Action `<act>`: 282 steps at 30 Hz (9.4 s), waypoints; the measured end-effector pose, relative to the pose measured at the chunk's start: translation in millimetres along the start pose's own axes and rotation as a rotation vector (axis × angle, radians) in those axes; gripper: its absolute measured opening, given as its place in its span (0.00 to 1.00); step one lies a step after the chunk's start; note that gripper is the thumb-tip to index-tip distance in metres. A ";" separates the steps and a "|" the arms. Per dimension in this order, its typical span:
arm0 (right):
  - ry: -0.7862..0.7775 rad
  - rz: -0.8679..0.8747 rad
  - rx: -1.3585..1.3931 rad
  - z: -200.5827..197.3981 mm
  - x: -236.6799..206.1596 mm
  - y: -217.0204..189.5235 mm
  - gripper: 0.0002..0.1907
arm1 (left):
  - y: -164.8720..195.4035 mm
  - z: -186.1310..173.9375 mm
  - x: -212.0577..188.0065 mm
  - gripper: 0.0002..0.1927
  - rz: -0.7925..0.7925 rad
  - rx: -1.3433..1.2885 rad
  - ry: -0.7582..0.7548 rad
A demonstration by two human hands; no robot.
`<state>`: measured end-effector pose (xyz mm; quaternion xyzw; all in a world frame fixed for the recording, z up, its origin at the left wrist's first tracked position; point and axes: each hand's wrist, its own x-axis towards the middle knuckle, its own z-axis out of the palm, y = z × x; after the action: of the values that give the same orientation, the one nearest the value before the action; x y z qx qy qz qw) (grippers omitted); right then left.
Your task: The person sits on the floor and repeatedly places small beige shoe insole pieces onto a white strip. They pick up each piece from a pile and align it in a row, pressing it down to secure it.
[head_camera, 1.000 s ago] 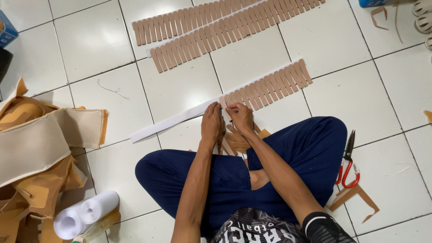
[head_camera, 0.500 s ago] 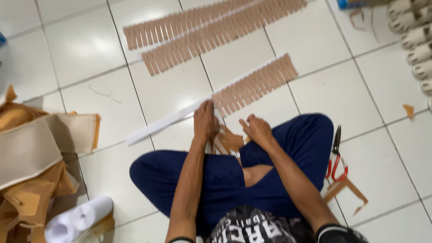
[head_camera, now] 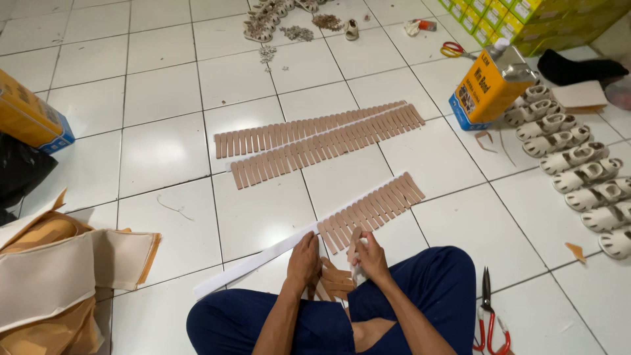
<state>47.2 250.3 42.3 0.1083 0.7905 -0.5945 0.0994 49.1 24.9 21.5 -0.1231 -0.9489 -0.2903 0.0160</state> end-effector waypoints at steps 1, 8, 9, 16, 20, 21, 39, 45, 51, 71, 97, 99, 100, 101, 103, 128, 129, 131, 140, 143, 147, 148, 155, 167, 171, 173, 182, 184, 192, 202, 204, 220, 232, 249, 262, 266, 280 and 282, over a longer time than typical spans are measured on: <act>-0.013 0.006 0.093 1.2 3.6 2.0 0.16 | 0.0 0.1 1.0 0.36 0.027 0.019 -0.007; -0.117 -0.064 0.390 2.7 16.7 21.9 0.19 | 3.7 13.0 -5.1 0.38 -0.061 -0.049 0.006; -0.102 -0.036 0.374 2.7 16.3 20.8 0.18 | 4.4 13.7 -5.1 0.37 -0.048 -0.031 0.004; 0.028 -0.017 0.031 22.7 4.5 -6.7 0.12 | 14.7 10.0 -3.8 0.37 -0.007 0.098 0.004; -0.022 -0.121 -0.066 44.8 3.0 -12.9 0.12 | 12.8 9.1 -6.1 0.36 -0.028 0.052 0.007; -0.033 -0.135 -0.096 49.4 3.4 -13.5 0.12 | 11.3 9.3 -6.5 0.34 -0.022 0.037 0.025; -0.054 -0.077 -0.186 54.2 7.0 -17.7 0.12 | 20.5 -3.2 -10.7 0.36 -0.095 -0.056 0.010; -0.051 -0.001 -0.209 53.9 9.5 -17.6 0.12 | 25.4 -8.8 -9.3 0.35 -0.091 0.027 -0.025; -0.014 -0.122 -0.197 36.2 -10.5 -9.2 0.14 | 11.3 -2.5 3.3 0.32 0.014 0.137 0.039; -0.172 -0.328 -0.474 37.4 -29.0 2.9 0.16 | 18.6 -8.5 -28.1 0.09 0.086 0.119 -0.133; -0.035 -0.072 -0.125 70.8 8.0 -16.7 0.12 | -5.1 6.2 -18.4 0.27 -0.072 -0.006 0.113; -0.041 -0.043 -0.162 71.7 7.3 -20.7 0.12 | -6.0 7.7 -18.7 0.27 -0.079 -0.003 0.108; -0.043 -0.027 -0.180 71.8 6.5 -22.2 0.12 | -6.2 8.6 -19.0 0.27 -0.084 0.001 0.107; -0.042 -0.028 -0.181 71.8 6.1 -23.7 0.12 | -6.2 9.2 -18.9 0.27 -0.087 0.004 0.107; -0.041 -0.035 -0.186 72.1 5.9 -26.1 0.13 | -5.6 10.1 -18.9 0.27 -0.088 -0.002 0.108; -0.316 -0.331 -0.363 43.8 -50.1 -5.4 0.11 | 3.6 -36.0 -54.8 0.19 -0.346 -0.244 -0.027; -0.337 -0.342 -0.392 45.0 -52.0 -6.0 0.11 | 10.4 -34.5 -58.7 0.19 -0.374 -0.203 -0.079; -0.367 -0.352 -0.420 48.6 -54.4 -7.3 0.13 | 20.2 -34.6 -62.3 0.20 -0.431 -0.119 -0.185; -0.257 -0.205 -0.294 57.9 -53.2 4.5 0.13 | 29.0 -38.2 -43.7 0.15 -0.368 -0.682 -0.019; -0.199 -0.076 -0.078 48.6 -39.9 8.2 0.14 | 26.0 -27.6 -41.4 0.21 -0.345 -0.648 0.066; -0.068 0.011 -0.032 45.0 -11.6 -0.5 0.15 | 9.3 -19.1 -29.3 0.23 -0.138 -0.101 0.177; -0.067 0.045 -0.023 45.2 -7.5 -3.3 0.16 | 5.4 -17.7 -25.5 0.26 -0.135 -0.056 0.139; -0.060 -0.113 -0.123 70.0 0.3 -17.8 0.12 | 4.0 -8.5 -21.0 0.29 -0.137 0.062 0.106; -0.075 -0.031 -0.155 77.1 -4.4 -25.7 0.12 | 1.6 -5.3 -25.8 0.28 -0.139 0.023 0.128; -0.084 -0.014 -0.162 76.9 -2.7 -26.4 0.12 | 4.9 -9.6 -24.9 0.29 -0.141 0.036 0.125; -0.084 -0.018 -0.175 77.6 -1.2 -27.5 0.12 | 9.5 -11.9 -24.4 0.30 -0.132 0.067 0.117; -0.283 -0.372 -0.400 45.6 -20.7 -10.7 0.14 | -10.2 -27.1 -16.2 0.25 -0.167 -0.040 0.024; -0.262 -0.677 -0.586 40.0 -33.6 -1.3 0.16 | -15.7 -29.3 -22.7 0.22 -0.208 -0.276 0.137; -0.109 -0.366 -0.418 39.2 -29.2 1.2 0.09 | 0.3 -22.5 -39.9 0.22 -0.222 -0.236 0.208; -0.040 -0.001 -0.002 49.3 -6.5 -2.8 0.15 | 3.5 -1.3 -18.3 0.28 -0.131 0.001 0.089; -0.052 -0.099 -0.049 58.7 -7.0 -5.2 0.13 | 3.1 -1.2 -20.6 0.28 -0.127 -0.007 0.100; -0.091 -0.047 -0.167 65.7 -5.2 -17.8 0.11 | -0.2 0.7 -24.0 0.28 -0.149 -0.015 0.087; -0.084 -0.057 -0.162 67.4 -1.9 -15.8 0.11 | 12.8 -8.4 -18.0 0.32 -0.131 0.133 0.061; -0.310 -0.425 -0.724 39.1 -39.7 5.7 0.16 | -4.6 -16.8 -48.1 0.15 -0.082 -0.097 0.028; -0.456 -0.008 0.021 28.9 -31.7 -6.6 0.13 | 25.6 -43.8 -37.2 0.08 -0.010 -0.323 0.059; -0.424 0.075 0.183 23.5 -24.2 2.5 0.13 | 21.4 -38.2 -34.2 0.11 -0.261 -0.281 -0.209; -0.021 0.037 -0.018 41.0 -0.5 -3.1 0.12 | 9.2 -19.6 -24.3 0.15 -0.127 0.009 0.069; -0.031 -0.068 -0.085 52.2 -1.1 -7.8 0.12 | 0.7 -14.4 -20.7 0.20 -0.052 0.049 0.187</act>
<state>47.4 197.9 35.5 0.0678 0.8165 -0.5652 0.0960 68.8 12.8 31.8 -0.0702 -0.9529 -0.2776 0.1001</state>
